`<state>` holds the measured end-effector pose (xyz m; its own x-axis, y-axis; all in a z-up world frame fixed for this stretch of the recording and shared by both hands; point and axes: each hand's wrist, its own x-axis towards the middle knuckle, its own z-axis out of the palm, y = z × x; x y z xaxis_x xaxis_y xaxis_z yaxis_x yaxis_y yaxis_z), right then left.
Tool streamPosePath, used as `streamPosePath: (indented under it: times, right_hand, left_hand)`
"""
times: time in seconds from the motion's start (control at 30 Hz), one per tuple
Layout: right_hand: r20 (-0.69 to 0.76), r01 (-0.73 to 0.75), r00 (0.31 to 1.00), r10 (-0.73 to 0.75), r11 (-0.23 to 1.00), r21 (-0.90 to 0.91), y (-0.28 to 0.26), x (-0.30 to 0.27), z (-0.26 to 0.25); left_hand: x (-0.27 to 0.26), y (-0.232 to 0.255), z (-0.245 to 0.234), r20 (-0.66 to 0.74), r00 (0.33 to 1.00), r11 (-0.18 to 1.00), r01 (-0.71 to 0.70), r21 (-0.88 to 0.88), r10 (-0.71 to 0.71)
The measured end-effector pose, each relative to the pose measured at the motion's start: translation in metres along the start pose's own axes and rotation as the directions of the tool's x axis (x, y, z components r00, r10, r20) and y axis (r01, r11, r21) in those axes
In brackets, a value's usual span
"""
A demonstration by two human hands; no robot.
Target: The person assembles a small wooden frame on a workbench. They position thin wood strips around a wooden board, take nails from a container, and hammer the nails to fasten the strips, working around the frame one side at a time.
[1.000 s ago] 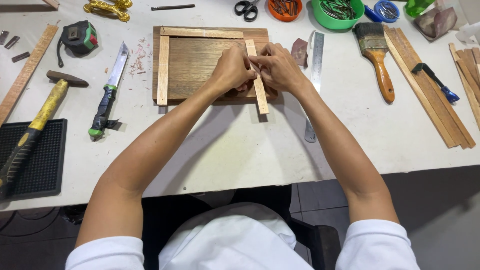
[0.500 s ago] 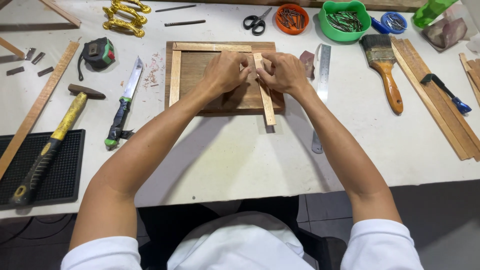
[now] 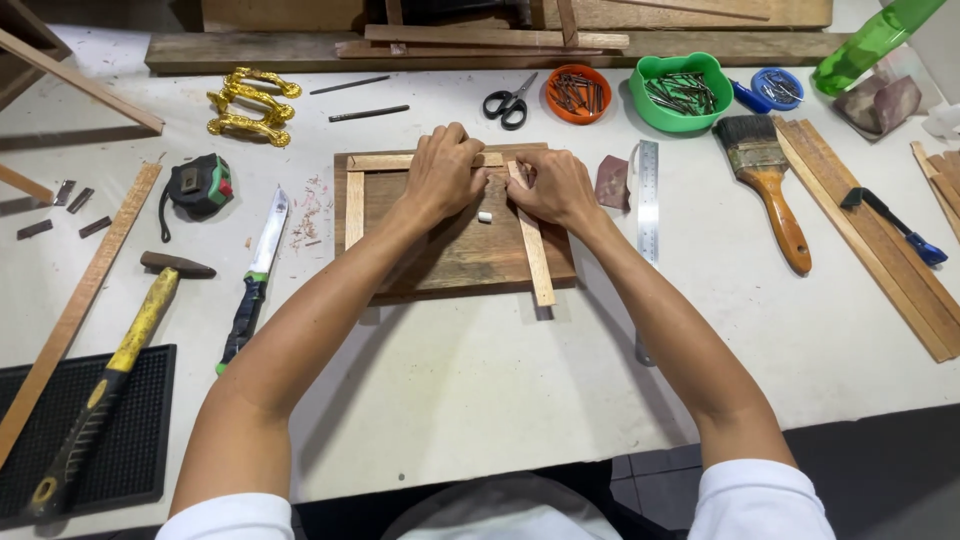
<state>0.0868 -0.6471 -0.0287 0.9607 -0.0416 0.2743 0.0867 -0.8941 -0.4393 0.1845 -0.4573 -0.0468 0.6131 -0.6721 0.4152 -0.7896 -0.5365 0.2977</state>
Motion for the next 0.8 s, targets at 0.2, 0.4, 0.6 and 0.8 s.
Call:
streamPosePath:
  times: [0.2,0.4,0.6,0.8]
  right_hand:
    - [-0.06,0.059,0.997,-0.056,0.997,0.049,0.001,0.009,0.004]
    - [-0.121,0.056,0.991,-0.052,0.998,0.031,0.011,0.01,0.022]
    - [-0.23,0.11,0.968,-0.095,0.993,0.049,0.01,0.005,0.028]
    - [-0.25,0.095,0.965,-0.081,0.994,0.046,0.0,0.01,0.031]
  left_hand:
    - [0.003,-0.009,0.001,0.033,0.999,0.999,0.005,-0.045,-0.003]
    - [-0.002,-0.016,0.015,-0.086,0.996,0.995,-0.023,-0.1,0.014]
    - [-0.005,-0.014,0.016,-0.158,0.986,0.998,-0.063,-0.021,0.059]
    - [-0.007,-0.009,0.014,-0.148,0.986,0.997,-0.074,-0.005,0.073]
